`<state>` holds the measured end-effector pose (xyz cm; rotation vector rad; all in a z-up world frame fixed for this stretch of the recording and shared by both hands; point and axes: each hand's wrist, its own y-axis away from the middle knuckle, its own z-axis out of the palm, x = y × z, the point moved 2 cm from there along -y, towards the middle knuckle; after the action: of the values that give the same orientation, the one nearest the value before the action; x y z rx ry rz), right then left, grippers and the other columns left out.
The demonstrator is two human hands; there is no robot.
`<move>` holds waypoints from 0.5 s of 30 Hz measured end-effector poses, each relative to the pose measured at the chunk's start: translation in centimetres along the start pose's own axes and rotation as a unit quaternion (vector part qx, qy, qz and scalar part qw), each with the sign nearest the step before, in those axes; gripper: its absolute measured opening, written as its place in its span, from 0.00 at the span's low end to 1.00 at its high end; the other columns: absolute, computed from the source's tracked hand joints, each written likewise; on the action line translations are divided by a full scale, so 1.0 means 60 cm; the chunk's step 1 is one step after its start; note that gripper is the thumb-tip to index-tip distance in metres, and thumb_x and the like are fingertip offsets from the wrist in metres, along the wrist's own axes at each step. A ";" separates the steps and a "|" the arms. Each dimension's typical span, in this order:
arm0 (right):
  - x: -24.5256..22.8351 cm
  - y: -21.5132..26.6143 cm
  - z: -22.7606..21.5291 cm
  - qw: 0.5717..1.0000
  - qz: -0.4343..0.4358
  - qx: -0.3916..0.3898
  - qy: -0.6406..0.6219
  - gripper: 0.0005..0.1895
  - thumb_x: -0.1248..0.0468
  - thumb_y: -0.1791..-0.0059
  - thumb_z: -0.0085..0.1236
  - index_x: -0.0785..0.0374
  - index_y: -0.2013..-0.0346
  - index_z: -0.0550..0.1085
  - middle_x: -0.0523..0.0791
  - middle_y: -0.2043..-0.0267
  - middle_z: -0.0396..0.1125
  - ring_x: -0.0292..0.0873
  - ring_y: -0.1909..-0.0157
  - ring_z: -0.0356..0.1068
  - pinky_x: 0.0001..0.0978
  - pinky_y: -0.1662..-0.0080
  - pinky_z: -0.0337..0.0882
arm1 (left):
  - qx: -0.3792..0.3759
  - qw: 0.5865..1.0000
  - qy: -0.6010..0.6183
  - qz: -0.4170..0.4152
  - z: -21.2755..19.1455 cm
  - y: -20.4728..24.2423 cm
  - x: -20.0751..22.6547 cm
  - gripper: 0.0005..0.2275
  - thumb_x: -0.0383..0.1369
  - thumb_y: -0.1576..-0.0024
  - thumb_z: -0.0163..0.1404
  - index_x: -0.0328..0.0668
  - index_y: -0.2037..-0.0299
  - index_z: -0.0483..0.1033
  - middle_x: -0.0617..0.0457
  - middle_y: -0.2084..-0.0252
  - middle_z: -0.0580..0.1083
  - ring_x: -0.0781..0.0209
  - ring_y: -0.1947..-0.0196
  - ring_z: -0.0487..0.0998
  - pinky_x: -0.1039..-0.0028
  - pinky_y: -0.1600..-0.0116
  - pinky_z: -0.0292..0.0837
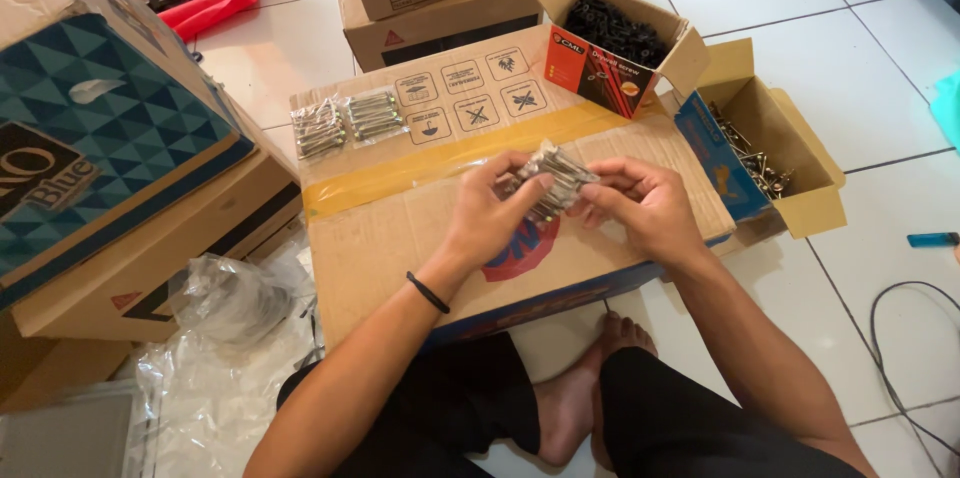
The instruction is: Bagging small metal bolts from a pile on a cardboard box
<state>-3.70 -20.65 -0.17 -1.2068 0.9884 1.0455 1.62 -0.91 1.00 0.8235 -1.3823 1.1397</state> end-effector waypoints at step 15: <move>-0.026 0.006 0.010 1.000 -0.021 0.008 0.005 0.12 0.71 0.48 0.56 0.76 0.53 0.75 0.60 0.64 0.75 0.49 0.66 0.78 0.34 0.67 0.80 | 0.132 0.857 -0.463 0.182 -0.275 -0.090 0.071 0.12 0.28 0.46 0.57 0.35 0.52 0.78 0.39 0.63 0.72 0.34 0.63 0.79 0.53 0.57 0.76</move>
<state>-4.37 -20.18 1.30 -1.2155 0.9744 0.9980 11.14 13.67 4.94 1.4701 -2.2774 1.2931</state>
